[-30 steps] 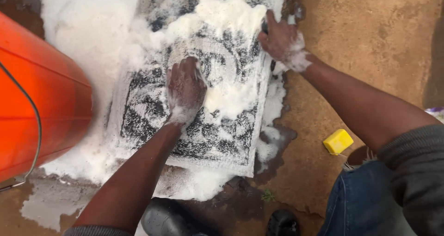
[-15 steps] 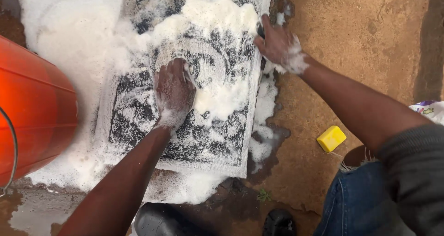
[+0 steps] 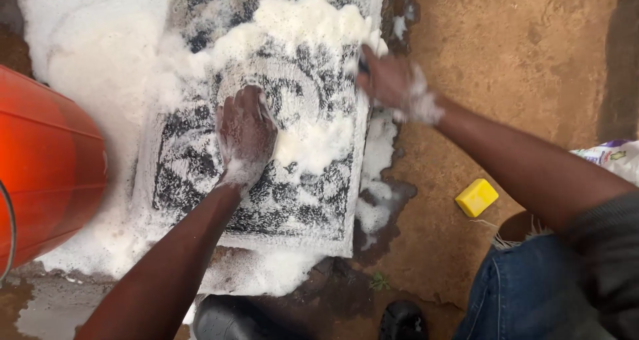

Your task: The person washes a rug by scrubbing its soapy surface with a brush.

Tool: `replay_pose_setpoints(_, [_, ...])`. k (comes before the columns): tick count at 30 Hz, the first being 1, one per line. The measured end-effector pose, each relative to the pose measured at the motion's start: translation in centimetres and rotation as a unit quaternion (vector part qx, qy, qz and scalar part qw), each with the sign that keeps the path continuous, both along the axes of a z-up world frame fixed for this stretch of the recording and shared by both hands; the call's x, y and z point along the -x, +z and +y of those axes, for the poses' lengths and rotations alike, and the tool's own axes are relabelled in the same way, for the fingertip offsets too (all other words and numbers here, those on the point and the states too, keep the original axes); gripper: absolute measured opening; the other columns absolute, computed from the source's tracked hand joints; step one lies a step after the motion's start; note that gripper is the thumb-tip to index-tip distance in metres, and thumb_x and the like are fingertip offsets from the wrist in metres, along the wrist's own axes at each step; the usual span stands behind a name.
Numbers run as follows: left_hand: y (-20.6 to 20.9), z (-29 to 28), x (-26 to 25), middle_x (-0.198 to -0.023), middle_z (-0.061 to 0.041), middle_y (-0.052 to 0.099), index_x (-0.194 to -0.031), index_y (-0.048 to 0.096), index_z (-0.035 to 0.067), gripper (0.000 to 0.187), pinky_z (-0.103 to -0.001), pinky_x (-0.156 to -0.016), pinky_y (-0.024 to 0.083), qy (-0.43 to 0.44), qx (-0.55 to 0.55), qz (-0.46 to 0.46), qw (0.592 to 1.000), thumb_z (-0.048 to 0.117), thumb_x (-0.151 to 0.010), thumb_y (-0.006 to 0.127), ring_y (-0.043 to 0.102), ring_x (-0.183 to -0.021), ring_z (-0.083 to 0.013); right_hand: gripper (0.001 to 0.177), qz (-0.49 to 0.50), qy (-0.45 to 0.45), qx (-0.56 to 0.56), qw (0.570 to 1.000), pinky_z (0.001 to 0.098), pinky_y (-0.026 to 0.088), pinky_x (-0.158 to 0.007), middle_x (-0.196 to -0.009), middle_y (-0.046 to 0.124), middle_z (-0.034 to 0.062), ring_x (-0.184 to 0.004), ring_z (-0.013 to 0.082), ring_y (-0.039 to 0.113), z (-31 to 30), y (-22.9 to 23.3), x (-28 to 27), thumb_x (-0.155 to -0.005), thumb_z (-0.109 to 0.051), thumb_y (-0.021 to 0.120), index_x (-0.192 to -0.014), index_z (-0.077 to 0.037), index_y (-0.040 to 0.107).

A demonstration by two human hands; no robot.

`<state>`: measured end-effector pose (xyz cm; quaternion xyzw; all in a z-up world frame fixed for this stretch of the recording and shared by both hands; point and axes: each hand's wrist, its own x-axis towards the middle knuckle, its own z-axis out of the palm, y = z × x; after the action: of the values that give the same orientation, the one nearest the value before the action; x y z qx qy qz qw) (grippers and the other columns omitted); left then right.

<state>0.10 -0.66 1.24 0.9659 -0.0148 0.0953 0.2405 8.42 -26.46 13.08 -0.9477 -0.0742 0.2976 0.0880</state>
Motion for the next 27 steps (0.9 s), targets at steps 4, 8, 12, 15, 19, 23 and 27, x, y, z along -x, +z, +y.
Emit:
replay_pose_setpoints(4, [-0.2,-0.3,0.0,-0.107,-0.014,0.069,-0.124,0.059,0.008,0.024,-0.048,-0.086,0.049,0.002,-0.001,-0.011,1.0,0.01,-0.101,0.051,0.063,-0.094,-0.0262,0.037,-0.132,0.004,0.018,0.991,0.0341,0.049,-0.036,-0.071,0.06,0.0114,-0.046,0.0152,0.05,-1.7,-2.0,-3.4,-0.108,-0.028,0.046,-0.135,-0.004,0.042])
replay_pose_setpoints(8, [0.8,-0.3,0.2,-0.107,-0.013,0.069,-0.122,0.06,0.01,0.023,-0.047,-0.083,0.049,0.004,-0.001,-0.027,1.0,0.011,-0.101,0.051,0.063,-0.094,-0.0257,0.059,-0.074,0.051,-0.02,0.996,0.0354,0.051,-0.034,-0.079,0.064,0.016,-0.042,0.0191,0.058,-1.2,-0.7,1.8,-0.104,-0.039,0.044,-0.146,-0.001,0.029])
replay_pose_setpoints(12, [1.3,-0.5,0.2,-0.102,-0.013,0.069,-0.12,0.06,0.009,0.02,-0.048,-0.082,0.048,0.004,0.001,0.024,1.0,0.014,-0.104,0.05,0.062,-0.09,-0.0258,0.068,-0.032,0.104,-0.004,0.994,0.032,0.052,-0.035,-0.08,0.066,0.0156,-0.049,0.0178,0.055,-2.0,-2.4,6.3,-0.099,-0.036,0.047,-0.154,-0.002,0.025])
replay_pose_setpoints(15, [1.0,-0.5,0.0,-0.098,-0.014,0.068,-0.12,0.059,0.008,0.018,-0.047,-0.084,0.048,0.005,-0.015,0.021,1.0,0.017,-0.108,0.049,0.062,-0.09,-0.026,0.061,-0.056,0.174,0.056,0.982,0.0324,0.052,-0.033,-0.085,0.06,0.0158,-0.048,0.017,0.054,-1.8,-2.0,4.9,-0.102,-0.044,0.046,-0.149,-0.008,0.032])
replay_pose_setpoints(19, [0.4,-0.4,0.1,-0.103,-0.013,0.068,-0.121,0.058,0.008,0.021,-0.049,-0.085,0.047,-0.005,-0.026,-0.044,0.999,0.015,-0.103,0.049,0.062,-0.093,-0.0267,0.056,-0.095,0.016,-0.032,0.995,0.0308,0.048,-0.037,-0.066,0.059,0.0113,-0.044,0.0157,0.051,-3.0,-3.4,-1.0,-0.105,-0.038,0.046,-0.144,0.002,0.036])
replay_pose_setpoints(23, [1.4,-0.7,0.0,-0.109,-0.014,0.067,-0.121,0.057,0.009,0.019,-0.049,-0.089,0.047,0.006,-0.013,0.018,1.0,0.015,-0.106,0.048,0.061,-0.098,-0.0282,0.043,-0.198,0.039,-0.122,0.972,0.028,0.05,-0.036,-0.071,0.06,0.01,-0.047,0.0157,0.051,-5.9,-8.5,-3.7,-0.105,-0.026,0.044,-0.134,0.006,0.043])
replay_pose_setpoints(27, [2.4,-0.7,0.2,-0.111,-0.014,0.067,-0.121,0.057,0.01,0.022,-0.051,-0.09,0.046,0.003,-0.022,-0.03,0.999,0.015,-0.102,0.049,0.061,-0.103,-0.0289,0.046,-0.004,0.068,-0.009,0.998,0.0315,0.05,-0.034,-0.069,0.061,0.014,-0.041,0.016,0.053,-0.6,0.3,5.1,-0.106,-0.032,0.042,-0.138,0.0,0.034])
